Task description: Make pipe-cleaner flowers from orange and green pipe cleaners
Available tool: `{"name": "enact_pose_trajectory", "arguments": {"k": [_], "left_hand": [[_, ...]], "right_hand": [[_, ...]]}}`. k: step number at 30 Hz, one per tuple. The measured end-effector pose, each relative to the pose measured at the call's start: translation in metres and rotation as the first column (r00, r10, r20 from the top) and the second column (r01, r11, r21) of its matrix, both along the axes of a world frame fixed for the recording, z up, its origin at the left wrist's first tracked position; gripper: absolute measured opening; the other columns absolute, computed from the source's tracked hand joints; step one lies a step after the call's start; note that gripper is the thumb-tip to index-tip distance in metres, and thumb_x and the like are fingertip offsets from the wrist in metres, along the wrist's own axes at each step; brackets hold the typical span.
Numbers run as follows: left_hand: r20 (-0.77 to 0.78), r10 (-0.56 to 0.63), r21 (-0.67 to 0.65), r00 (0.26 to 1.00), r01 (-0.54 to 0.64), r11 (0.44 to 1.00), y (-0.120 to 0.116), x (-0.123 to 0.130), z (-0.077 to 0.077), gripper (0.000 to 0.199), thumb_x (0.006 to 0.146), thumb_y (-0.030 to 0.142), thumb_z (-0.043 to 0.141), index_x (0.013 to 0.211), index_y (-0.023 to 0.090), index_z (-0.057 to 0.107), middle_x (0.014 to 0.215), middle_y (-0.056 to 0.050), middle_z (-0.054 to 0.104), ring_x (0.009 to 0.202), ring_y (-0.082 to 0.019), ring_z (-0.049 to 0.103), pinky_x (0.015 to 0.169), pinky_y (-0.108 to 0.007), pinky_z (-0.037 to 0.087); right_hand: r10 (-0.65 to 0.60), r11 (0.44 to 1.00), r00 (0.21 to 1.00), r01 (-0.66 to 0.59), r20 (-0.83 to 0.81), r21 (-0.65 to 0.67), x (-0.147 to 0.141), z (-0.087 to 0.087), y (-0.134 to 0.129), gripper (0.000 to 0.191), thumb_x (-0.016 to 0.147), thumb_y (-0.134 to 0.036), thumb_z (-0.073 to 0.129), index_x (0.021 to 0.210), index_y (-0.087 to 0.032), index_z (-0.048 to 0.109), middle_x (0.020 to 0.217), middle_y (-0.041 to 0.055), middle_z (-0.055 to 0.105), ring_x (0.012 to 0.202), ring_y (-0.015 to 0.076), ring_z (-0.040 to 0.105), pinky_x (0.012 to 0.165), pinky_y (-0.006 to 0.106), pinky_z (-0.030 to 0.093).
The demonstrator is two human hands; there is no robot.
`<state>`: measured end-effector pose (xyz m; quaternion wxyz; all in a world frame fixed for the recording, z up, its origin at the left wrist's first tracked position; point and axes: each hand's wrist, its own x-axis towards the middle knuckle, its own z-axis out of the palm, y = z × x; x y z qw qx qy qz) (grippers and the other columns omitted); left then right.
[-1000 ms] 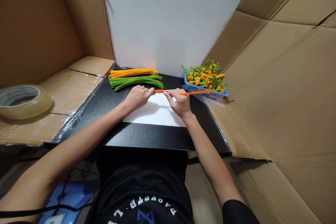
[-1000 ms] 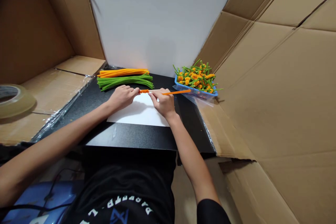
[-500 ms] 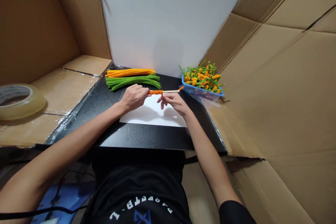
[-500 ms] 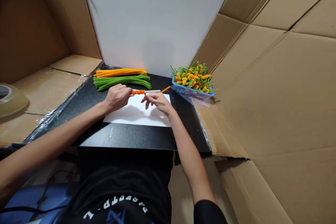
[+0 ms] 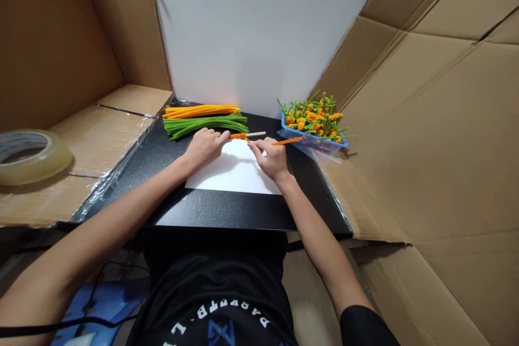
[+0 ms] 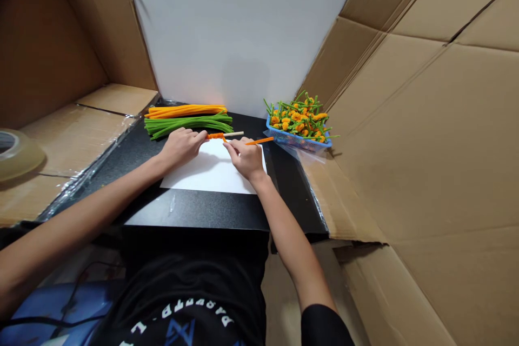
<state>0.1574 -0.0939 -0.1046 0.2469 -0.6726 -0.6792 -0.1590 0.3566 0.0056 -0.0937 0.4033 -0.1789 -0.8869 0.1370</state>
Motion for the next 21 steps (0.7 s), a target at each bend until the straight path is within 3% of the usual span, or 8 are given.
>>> {"name": "enact_pose_trajectory", "arguments": {"k": [4, 8, 11, 14, 15, 17, 19, 21], "left_hand": [[-0.071, -0.143, -0.113, 0.987, 0.135, 0.984, -0.002, -0.008, 0.007, 0.020, 0.094, 0.012, 0.045, 0.095, 0.018, 0.064, 0.071, -0.008, 0.068, 0.068, -0.021, 0.060, 0.067, -0.034, 0.035], [-0.140, -0.317, -0.102, 0.938, 0.305, 0.947, -0.010, -0.015, 0.017, 0.029, 0.101, 0.023, 0.040, 0.087, 0.020, 0.064, 0.071, -0.005, 0.064, 0.067, -0.018, 0.056, 0.068, -0.033, 0.036], [-0.167, -0.358, -0.013, 0.919, 0.361, 0.933, -0.016, -0.013, 0.021, 0.038, 0.104, 0.030, 0.035, 0.078, 0.021, 0.062, 0.066, -0.004, 0.060, 0.062, -0.017, 0.051, 0.065, -0.034, 0.034], [-0.113, -0.325, 0.116, 0.939, 0.337, 0.934, -0.018, -0.009, 0.021, 0.039, 0.103, 0.032, 0.038, 0.073, 0.021, 0.060, 0.063, -0.004, 0.058, 0.061, -0.018, 0.048, 0.062, -0.035, 0.032], [-0.072, -0.287, 0.163, 0.955, 0.296, 0.941, -0.017, -0.008, 0.021, 0.038, 0.102, 0.032, 0.039, 0.072, 0.021, 0.060, 0.062, -0.004, 0.057, 0.061, -0.018, 0.048, 0.063, -0.035, 0.032], [0.000, -0.193, 0.213, 0.981, 0.189, 0.959, -0.014, -0.009, 0.020, 0.036, 0.101, 0.031, 0.041, 0.072, 0.020, 0.060, 0.062, -0.006, 0.057, 0.063, -0.019, 0.049, 0.064, -0.036, 0.032], [0.002, -0.123, 0.184, 0.992, 0.120, 0.975, -0.011, -0.013, 0.018, 0.034, 0.100, 0.029, 0.043, 0.074, 0.019, 0.062, 0.063, -0.007, 0.059, 0.064, -0.021, 0.051, 0.065, -0.036, 0.033], [-0.043, -0.112, 0.111, 0.993, 0.116, 0.987, -0.008, -0.016, 0.016, 0.028, 0.098, 0.023, 0.044, 0.079, 0.018, 0.064, 0.065, -0.008, 0.062, 0.066, -0.022, 0.053, 0.065, -0.036, 0.033]], "right_hand": [[0.023, 0.996, 0.999, -0.019, -0.047, 0.090, 0.004, 0.001, 0.008, 0.029, 0.094, -0.042, 0.061, 0.080, -0.022, 0.076, 0.073, 0.0066, 0.071, 0.079, 0.0220, 0.060, 0.080, 0.036, 0.045], [0.073, 0.967, 0.984, -0.110, -0.161, -0.229, 0.012, 0.012, 0.017, 0.032, 0.086, -0.049, 0.070, 0.074, -0.020, 0.076, 0.069, 0.0057, 0.070, 0.074, 0.0208, 0.061, 0.070, 0.034, 0.047], [0.284, 0.786, 0.950, -0.307, -0.128, -0.537, 0.013, 0.016, 0.019, 0.040, 0.080, -0.057, 0.072, 0.071, -0.018, 0.074, 0.063, 0.0039, 0.068, 0.061, 0.0169, 0.060, 0.062, 0.030, 0.046], [0.420, 0.644, 0.902, -0.375, -0.101, -0.667, 0.007, 0.013, 0.009, 0.050, 0.080, -0.065, 0.067, 0.071, -0.016, 0.073, 0.058, 0.0030, 0.065, 0.055, 0.0154, 0.059, 0.061, 0.030, 0.047], [0.423, 0.653, 0.902, -0.370, -0.087, -0.660, 0.005, 0.011, 0.005, 0.052, 0.082, -0.066, 0.064, 0.072, -0.016, 0.073, 0.056, 0.0026, 0.064, 0.054, 0.0151, 0.058, 0.061, 0.030, 0.047], [0.347, 0.770, 0.936, -0.321, -0.060, -0.551, 0.000, 0.008, -0.003, 0.051, 0.088, -0.063, 0.059, 0.072, -0.017, 0.072, 0.054, 0.0020, 0.062, 0.056, 0.0155, 0.058, 0.062, 0.029, 0.047], [0.216, 0.917, 0.975, -0.222, -0.054, -0.332, -0.002, 0.004, -0.007, 0.047, 0.094, -0.056, 0.054, 0.073, -0.018, 0.072, 0.057, 0.0034, 0.063, 0.062, 0.0174, 0.058, 0.065, 0.030, 0.046], [0.113, 0.990, 0.992, -0.118, -0.059, -0.084, -0.001, 0.002, -0.006, 0.042, 0.098, -0.048, 0.052, 0.077, -0.019, 0.073, 0.066, 0.0064, 0.067, 0.070, 0.0196, 0.058, 0.070, 0.033, 0.047]]}}
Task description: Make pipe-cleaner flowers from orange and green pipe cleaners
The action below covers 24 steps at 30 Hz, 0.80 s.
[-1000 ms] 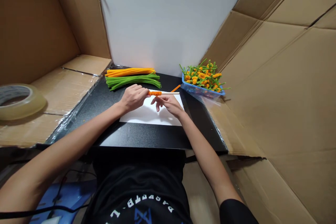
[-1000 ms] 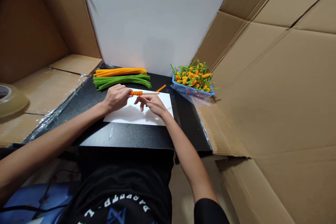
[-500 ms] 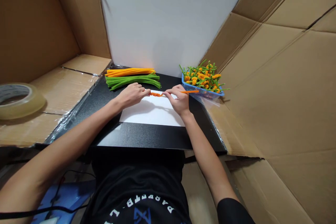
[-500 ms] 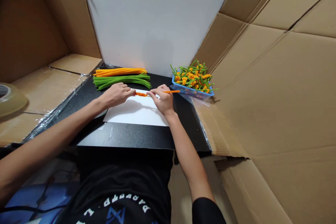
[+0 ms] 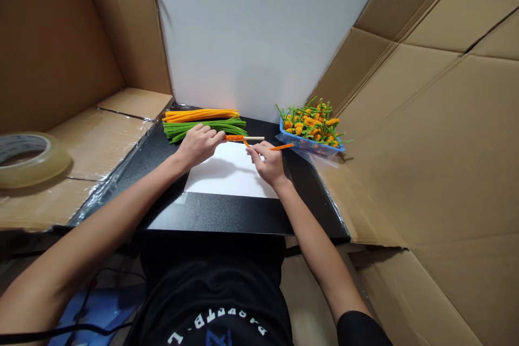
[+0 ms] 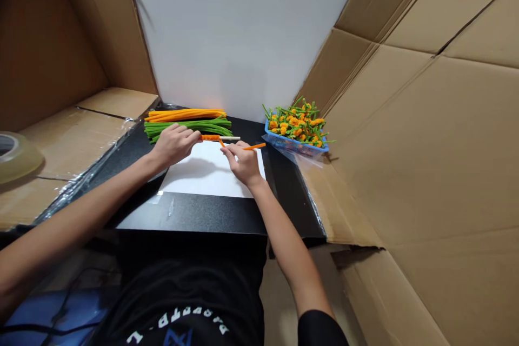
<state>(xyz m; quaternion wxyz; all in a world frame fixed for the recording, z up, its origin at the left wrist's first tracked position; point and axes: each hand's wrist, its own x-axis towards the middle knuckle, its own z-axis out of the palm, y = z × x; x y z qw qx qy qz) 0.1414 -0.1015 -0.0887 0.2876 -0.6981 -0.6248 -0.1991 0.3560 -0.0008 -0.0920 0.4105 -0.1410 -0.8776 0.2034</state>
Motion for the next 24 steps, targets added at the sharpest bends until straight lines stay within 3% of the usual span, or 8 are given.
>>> {"name": "enact_pose_trajectory", "arguments": {"k": [3, 6, 10, 13, 15, 17, 21, 24], "left_hand": [[-0.065, -0.059, -0.125, 0.996, 0.050, 0.991, 0.004, -0.004, -0.005, 0.022, 0.093, 0.013, 0.045, 0.089, 0.019, 0.067, 0.069, -0.008, 0.065, 0.066, -0.021, 0.057, 0.066, -0.035, 0.035], [-0.107, -0.141, -0.246, 0.984, 0.111, 0.963, 0.006, -0.006, -0.009, 0.022, 0.092, 0.012, 0.047, 0.093, 0.021, 0.067, 0.070, -0.005, 0.065, 0.066, -0.020, 0.058, 0.067, -0.034, 0.036], [-0.130, -0.273, -0.253, 0.953, 0.234, 0.939, 0.004, -0.003, -0.008, 0.024, 0.098, 0.018, 0.043, 0.092, 0.022, 0.066, 0.073, -0.004, 0.067, 0.066, -0.018, 0.056, 0.068, -0.032, 0.037], [-0.067, -0.278, -0.098, 0.958, 0.271, 0.958, 0.001, 0.002, -0.007, 0.032, 0.101, 0.027, 0.039, 0.081, 0.020, 0.062, 0.068, -0.005, 0.063, 0.063, -0.017, 0.053, 0.066, -0.032, 0.036], [0.026, -0.224, 0.018, 0.974, 0.224, 0.974, 0.001, 0.006, -0.008, 0.037, 0.102, 0.034, 0.037, 0.075, 0.019, 0.058, 0.064, -0.005, 0.060, 0.060, -0.018, 0.051, 0.064, -0.033, 0.035], [0.130, -0.109, 0.092, 0.985, 0.098, 0.991, 0.003, 0.006, -0.010, 0.040, 0.103, 0.038, 0.034, 0.075, 0.019, 0.056, 0.062, -0.006, 0.058, 0.058, -0.018, 0.050, 0.062, -0.033, 0.033], [0.344, 0.240, 0.063, 0.908, -0.278, 0.959, 0.006, -0.005, -0.011, 0.037, 0.104, 0.037, 0.029, 0.088, 0.019, 0.057, 0.063, -0.006, 0.059, 0.054, -0.020, 0.050, 0.056, -0.031, 0.025], [0.334, 0.314, -0.037, 0.889, -0.320, 0.947, 0.006, -0.018, -0.009, 0.034, 0.104, 0.037, 0.032, 0.093, 0.018, 0.059, 0.068, -0.007, 0.064, 0.058, -0.021, 0.055, 0.057, -0.030, 0.024]], "right_hand": [[-0.094, 0.965, 0.995, 0.083, 0.033, 0.251, 0.003, -0.001, 0.003, 0.031, 0.098, -0.041, 0.055, 0.084, -0.020, 0.074, 0.077, 0.0091, 0.070, 0.080, 0.0231, 0.058, 0.079, 0.038, 0.047], [-0.109, 0.959, 0.993, 0.090, 0.055, 0.270, 0.005, 0.001, 0.008, 0.025, 0.094, -0.040, 0.062, 0.082, -0.022, 0.074, 0.077, 0.0086, 0.070, 0.089, 0.0256, 0.058, 0.082, 0.039, 0.047], [-0.125, 0.990, 0.991, 0.121, -0.050, -0.073, 0.007, 0.004, 0.023, 0.031, 0.086, -0.049, 0.070, 0.072, -0.021, 0.072, 0.071, 0.0056, 0.068, 0.072, 0.0196, 0.060, 0.068, 0.033, 0.048], [-0.056, 0.920, 0.996, 0.024, -0.071, -0.391, 0.009, 0.003, 0.036, 0.040, 0.077, -0.057, 0.075, 0.070, -0.018, 0.069, 0.063, 0.0025, 0.065, 0.057, 0.0154, 0.059, 0.058, 0.029, 0.045], [0.008, 0.862, 0.993, -0.066, -0.117, -0.502, 0.009, 0.002, 0.040, 0.044, 0.073, -0.060, 0.076, 0.072, -0.017, 0.069, 0.059, 0.0015, 0.064, 0.054, 0.0149, 0.059, 0.056, 0.028, 0.045], [0.050, 0.854, 0.989, -0.113, -0.137, -0.509, 0.007, -0.001, 0.037, 0.045, 0.076, -0.062, 0.073, 0.075, -0.017, 0.071, 0.060, 0.0019, 0.065, 0.055, 0.0153, 0.060, 0.057, 0.029, 0.046], [0.185, 0.959, 0.981, -0.167, 0.061, -0.228, 0.000, -0.009, 0.019, 0.034, 0.088, -0.049, 0.067, 0.077, -0.019, 0.076, 0.067, 0.0044, 0.069, 0.064, 0.0163, 0.062, 0.065, 0.029, 0.049], [0.214, 0.977, 0.961, -0.211, 0.174, -0.040, -0.005, -0.013, 0.009, 0.023, 0.093, -0.037, 0.065, 0.085, -0.020, 0.077, 0.070, 0.0048, 0.071, 0.067, 0.0162, 0.061, 0.068, 0.029, 0.049]]}}
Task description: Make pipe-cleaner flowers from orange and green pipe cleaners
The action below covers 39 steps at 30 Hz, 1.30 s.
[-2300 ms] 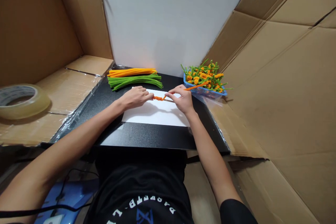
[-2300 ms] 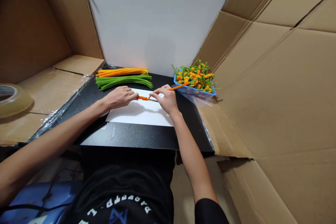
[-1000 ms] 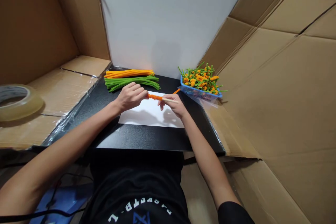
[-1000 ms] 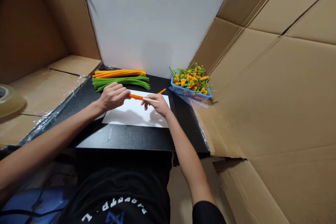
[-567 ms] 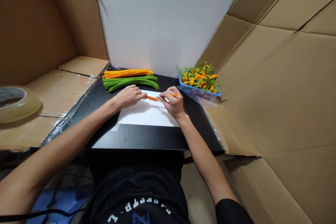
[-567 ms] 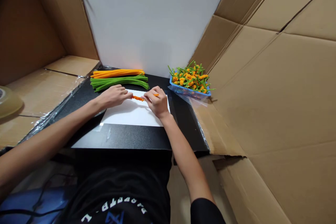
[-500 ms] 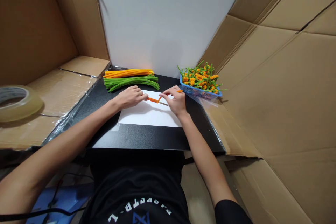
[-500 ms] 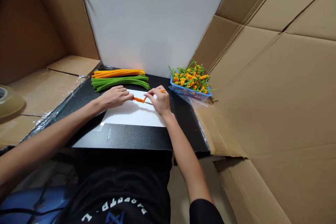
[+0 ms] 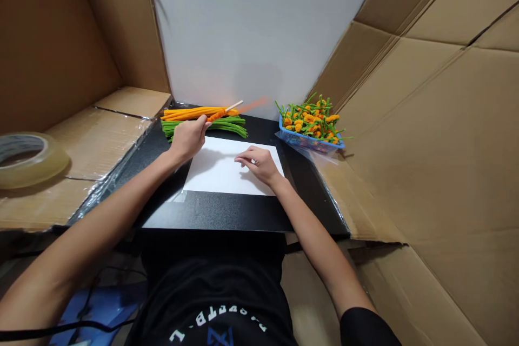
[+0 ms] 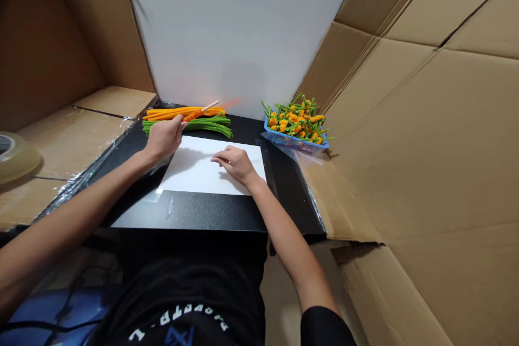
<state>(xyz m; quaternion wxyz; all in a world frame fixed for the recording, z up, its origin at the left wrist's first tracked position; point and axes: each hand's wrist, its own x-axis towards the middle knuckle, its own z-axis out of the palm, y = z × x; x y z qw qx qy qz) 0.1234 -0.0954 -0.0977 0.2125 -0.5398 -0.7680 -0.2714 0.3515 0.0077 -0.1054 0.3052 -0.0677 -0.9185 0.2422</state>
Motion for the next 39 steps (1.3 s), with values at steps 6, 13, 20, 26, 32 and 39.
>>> {"name": "enact_pose_trajectory", "arguments": {"k": [6, 13, 20, 26, 32, 39], "left_hand": [[-0.136, -0.090, -0.205, 0.987, 0.060, 0.977, -0.001, -0.003, 0.000, 0.034, 0.103, 0.038, 0.036, 0.095, 0.018, 0.062, 0.073, -0.011, 0.069, 0.063, -0.024, 0.061, 0.056, -0.030, 0.023], [-0.110, -0.186, -0.326, 0.976, 0.141, 0.935, 0.001, 0.003, -0.004, 0.033, 0.102, 0.040, 0.037, 0.097, 0.020, 0.063, 0.075, -0.010, 0.071, 0.065, -0.024, 0.064, 0.056, -0.028, 0.028], [-0.052, -0.170, -0.361, 0.984, 0.140, 0.922, 0.000, 0.005, -0.001, 0.034, 0.103, 0.040, 0.034, 0.100, 0.021, 0.062, 0.076, -0.009, 0.070, 0.070, -0.024, 0.066, 0.059, -0.027, 0.032], [-0.021, -0.091, -0.431, 0.996, 0.073, 0.899, 0.000, 0.011, 0.001, 0.043, 0.104, 0.045, 0.026, 0.108, 0.020, 0.062, 0.086, -0.012, 0.073, 0.082, -0.027, 0.070, 0.064, -0.029, 0.036], [-0.091, -0.138, -0.449, 0.986, 0.083, 0.890, 0.003, 0.011, -0.008, 0.040, 0.103, 0.041, 0.032, 0.108, 0.019, 0.065, 0.087, -0.014, 0.074, 0.082, -0.031, 0.070, 0.065, -0.031, 0.037], [-0.211, -0.433, -0.495, 0.876, 0.286, 0.821, 0.001, -0.005, 0.002, 0.030, 0.102, 0.031, 0.040, 0.101, 0.022, 0.068, 0.081, -0.009, 0.072, 0.072, -0.022, 0.065, 0.062, -0.029, 0.034]], "right_hand": [[-0.203, 0.969, 0.953, 0.229, -0.225, 0.097, 0.006, 0.006, 0.002, 0.021, 0.095, -0.035, 0.062, 0.087, -0.022, 0.076, 0.083, 0.0068, 0.074, 0.078, 0.0203, 0.061, 0.076, 0.034, 0.049], [-0.350, 0.837, 0.893, 0.434, -0.285, 0.334, 0.016, 0.014, 0.011, 0.022, 0.091, -0.037, 0.067, 0.109, -0.026, 0.073, 0.108, 0.0095, 0.070, 0.107, 0.0288, 0.052, 0.093, 0.043, 0.039], [-0.357, 0.817, 0.933, 0.334, -0.043, 0.469, 0.012, 0.012, 0.012, 0.018, 0.097, -0.027, 0.058, 0.098, -0.020, 0.075, 0.086, 0.0075, 0.073, 0.093, 0.0246, 0.053, 0.085, 0.040, 0.033], [-0.399, 0.848, 0.890, 0.266, 0.222, 0.459, -0.001, 0.008, -0.004, 0.015, 0.096, -0.020, 0.060, 0.100, -0.015, 0.073, 0.091, 0.0105, 0.074, 0.087, 0.0233, 0.055, 0.074, 0.035, 0.031], [-0.303, 0.788, 0.928, 0.116, 0.217, 0.605, -0.004, 0.008, -0.009, 0.021, 0.098, -0.016, 0.052, 0.093, -0.014, 0.072, 0.086, 0.0094, 0.072, 0.086, 0.0226, 0.053, 0.073, 0.036, 0.028], [-0.312, 0.766, 0.943, 0.324, -0.120, 0.556, 0.015, 0.019, 0.009, 0.026, 0.101, -0.020, 0.047, 0.099, -0.018, 0.073, 0.083, 0.0077, 0.071, 0.091, 0.0230, 0.054, 0.082, 0.038, 0.031]]}}
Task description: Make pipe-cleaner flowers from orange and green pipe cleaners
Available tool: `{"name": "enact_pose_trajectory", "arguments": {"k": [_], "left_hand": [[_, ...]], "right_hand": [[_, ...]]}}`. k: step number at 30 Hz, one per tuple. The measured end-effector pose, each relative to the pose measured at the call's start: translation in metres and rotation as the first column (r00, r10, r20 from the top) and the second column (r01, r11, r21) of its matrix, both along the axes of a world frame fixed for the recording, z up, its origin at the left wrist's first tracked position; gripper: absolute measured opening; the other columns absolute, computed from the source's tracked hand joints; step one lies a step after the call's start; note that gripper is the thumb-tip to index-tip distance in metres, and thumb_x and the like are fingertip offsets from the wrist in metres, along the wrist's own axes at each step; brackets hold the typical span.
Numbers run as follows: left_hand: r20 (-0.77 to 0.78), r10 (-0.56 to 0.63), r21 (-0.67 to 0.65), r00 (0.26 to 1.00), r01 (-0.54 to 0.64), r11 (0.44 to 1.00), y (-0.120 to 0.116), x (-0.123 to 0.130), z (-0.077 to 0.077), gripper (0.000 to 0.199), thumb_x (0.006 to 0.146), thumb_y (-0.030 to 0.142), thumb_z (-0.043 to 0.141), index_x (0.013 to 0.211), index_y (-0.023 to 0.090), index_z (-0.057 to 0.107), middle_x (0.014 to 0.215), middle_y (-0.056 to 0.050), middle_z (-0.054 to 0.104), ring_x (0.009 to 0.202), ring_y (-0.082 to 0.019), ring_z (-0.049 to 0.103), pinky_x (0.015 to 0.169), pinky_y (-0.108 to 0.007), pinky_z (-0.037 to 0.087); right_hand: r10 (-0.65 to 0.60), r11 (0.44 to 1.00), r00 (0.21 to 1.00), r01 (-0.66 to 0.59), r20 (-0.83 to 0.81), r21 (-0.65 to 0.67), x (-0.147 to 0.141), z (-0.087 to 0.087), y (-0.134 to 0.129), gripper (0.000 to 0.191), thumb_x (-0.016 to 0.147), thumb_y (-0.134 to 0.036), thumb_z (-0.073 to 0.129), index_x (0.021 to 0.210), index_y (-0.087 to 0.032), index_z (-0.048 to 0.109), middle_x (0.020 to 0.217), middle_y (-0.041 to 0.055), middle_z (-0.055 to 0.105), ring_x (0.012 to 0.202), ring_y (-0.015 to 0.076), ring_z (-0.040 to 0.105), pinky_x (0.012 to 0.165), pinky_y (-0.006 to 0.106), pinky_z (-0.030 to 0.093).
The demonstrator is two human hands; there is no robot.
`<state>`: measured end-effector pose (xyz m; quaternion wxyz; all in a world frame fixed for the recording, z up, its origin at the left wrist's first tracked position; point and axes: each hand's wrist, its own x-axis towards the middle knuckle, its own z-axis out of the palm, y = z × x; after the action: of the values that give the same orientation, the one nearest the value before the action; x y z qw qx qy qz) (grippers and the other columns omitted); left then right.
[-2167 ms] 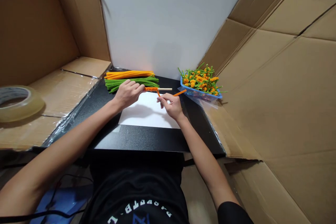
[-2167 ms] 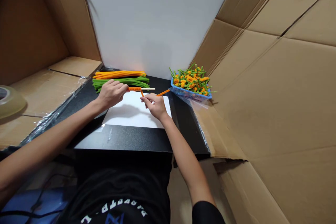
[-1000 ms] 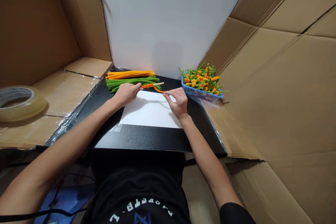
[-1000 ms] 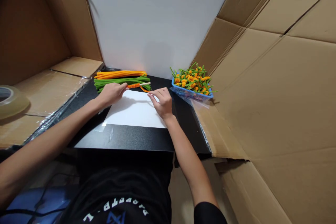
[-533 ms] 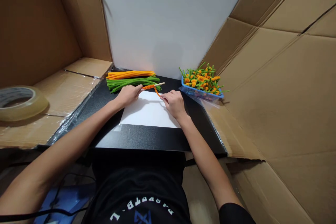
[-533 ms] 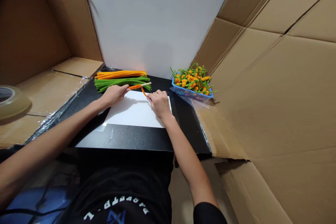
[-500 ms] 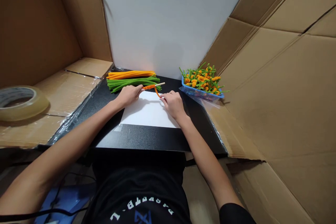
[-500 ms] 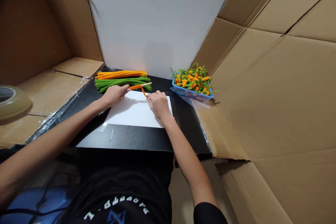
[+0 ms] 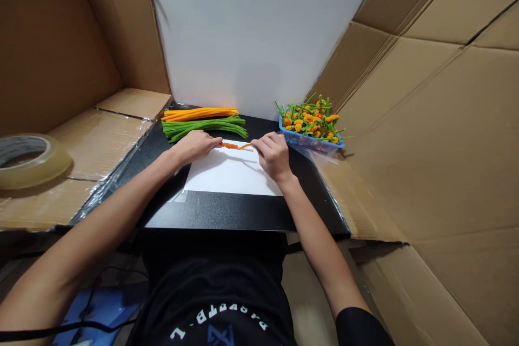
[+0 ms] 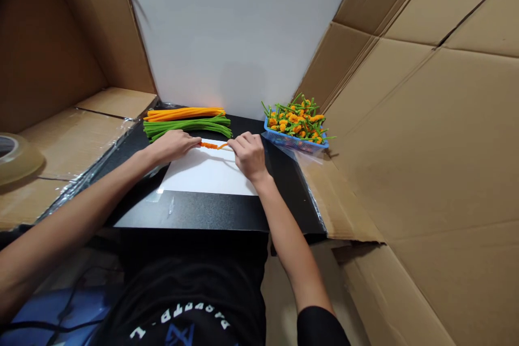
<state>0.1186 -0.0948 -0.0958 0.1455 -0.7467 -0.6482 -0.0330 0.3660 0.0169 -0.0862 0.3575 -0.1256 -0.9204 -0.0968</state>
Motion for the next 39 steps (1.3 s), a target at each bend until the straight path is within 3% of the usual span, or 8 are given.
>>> {"name": "enact_pose_trajectory", "arguments": {"k": [6, 10, 16, 20, 24, 28, 34, 39], "left_hand": [[0.056, -0.263, 0.097, 0.963, 0.257, 0.961, 0.001, 0.009, 0.004, 0.028, 0.102, 0.030, 0.043, 0.096, 0.021, 0.069, 0.072, -0.005, 0.065, 0.068, -0.018, 0.057, 0.064, -0.029, 0.034], [0.078, -0.314, 0.211, 0.946, 0.292, 0.933, 0.001, 0.021, -0.002, 0.030, 0.103, 0.029, 0.041, 0.091, 0.019, 0.066, 0.072, -0.004, 0.063, 0.066, -0.017, 0.054, 0.065, -0.029, 0.035], [0.162, -0.040, 0.338, 0.986, -0.017, 0.941, 0.000, 0.024, -0.003, 0.032, 0.103, 0.031, 0.038, 0.087, 0.017, 0.062, 0.070, -0.007, 0.064, 0.065, -0.020, 0.058, 0.063, -0.030, 0.034], [0.137, 0.204, 0.205, 0.969, -0.229, 0.952, 0.003, 0.012, -0.008, 0.032, 0.101, 0.037, 0.041, 0.093, 0.019, 0.066, 0.074, -0.010, 0.068, 0.066, -0.024, 0.062, 0.057, -0.030, 0.030], [0.088, 0.075, 0.076, 0.993, -0.082, 0.994, 0.004, 0.002, -0.010, 0.028, 0.100, 0.030, 0.042, 0.097, 0.022, 0.069, 0.076, -0.008, 0.069, 0.069, -0.021, 0.063, 0.061, -0.029, 0.033], [0.105, -0.118, 0.072, 0.987, 0.111, 0.991, 0.001, 0.001, 0.000, 0.028, 0.101, 0.029, 0.044, 0.093, 0.021, 0.070, 0.072, -0.006, 0.065, 0.068, -0.019, 0.059, 0.065, -0.029, 0.035], [0.024, -0.283, 0.236, 0.959, 0.270, 0.934, -0.004, 0.013, 0.009, 0.029, 0.102, 0.024, 0.042, 0.088, 0.019, 0.066, 0.073, -0.006, 0.066, 0.070, -0.018, 0.055, 0.070, -0.031, 0.037], [-0.016, -0.246, 0.371, 0.969, 0.234, 0.898, -0.008, 0.019, 0.006, 0.036, 0.103, 0.032, 0.039, 0.079, 0.019, 0.063, 0.069, -0.005, 0.064, 0.066, -0.018, 0.052, 0.066, -0.033, 0.035]], "right_hand": [[-0.025, 0.972, 0.995, 0.002, -0.095, -0.235, 0.012, -0.006, 0.032, 0.022, 0.098, -0.030, 0.058, 0.091, -0.021, 0.077, 0.076, 0.0049, 0.072, 0.082, 0.0224, 0.054, 0.078, 0.037, 0.037], [0.003, 0.945, 0.998, -0.024, -0.067, -0.326, 0.006, -0.015, 0.033, 0.022, 0.096, -0.029, 0.059, 0.092, -0.020, 0.079, 0.072, 0.0052, 0.071, 0.078, 0.0217, 0.054, 0.074, 0.035, 0.039], [0.030, 0.940, 0.999, -0.040, -0.034, -0.338, -0.008, -0.022, 0.017, 0.021, 0.096, -0.027, 0.058, 0.095, -0.020, 0.079, 0.080, 0.0068, 0.073, 0.078, 0.0211, 0.054, 0.073, 0.035, 0.040], [0.019, 0.985, 0.996, -0.003, 0.089, -0.175, -0.009, -0.015, 0.006, 0.022, 0.098, -0.023, 0.054, 0.093, -0.017, 0.075, 0.080, 0.0078, 0.071, 0.082, 0.0224, 0.052, 0.074, 0.037, 0.034], [-0.013, 0.998, 0.994, 0.019, 0.107, -0.063, -0.006, -0.006, 0.001, 0.025, 0.099, -0.021, 0.050, 0.091, -0.017, 0.073, 0.084, 0.0093, 0.070, 0.087, 0.0234, 0.050, 0.077, 0.038, 0.032], [-0.042, 0.980, 0.998, 0.033, -0.044, -0.198, 0.001, -0.004, 0.012, 0.026, 0.100, -0.029, 0.052, 0.092, -0.019, 0.074, 0.082, 0.0073, 0.070, 0.086, 0.0230, 0.051, 0.079, 0.037, 0.035], [0.070, 0.772, 0.995, -0.101, -0.074, -0.627, 0.006, -0.015, 0.031, 0.027, 0.094, -0.039, 0.059, 0.095, -0.020, 0.079, 0.070, 0.0032, 0.066, 0.065, 0.0166, 0.052, 0.064, 0.030, 0.038], [0.144, 0.613, 0.977, -0.213, -0.158, -0.761, -0.002, -0.017, 0.016, 0.037, 0.090, -0.049, 0.060, 0.094, -0.018, 0.079, 0.071, 0.0036, 0.066, 0.063, 0.0153, 0.053, 0.061, 0.028, 0.038]]}}
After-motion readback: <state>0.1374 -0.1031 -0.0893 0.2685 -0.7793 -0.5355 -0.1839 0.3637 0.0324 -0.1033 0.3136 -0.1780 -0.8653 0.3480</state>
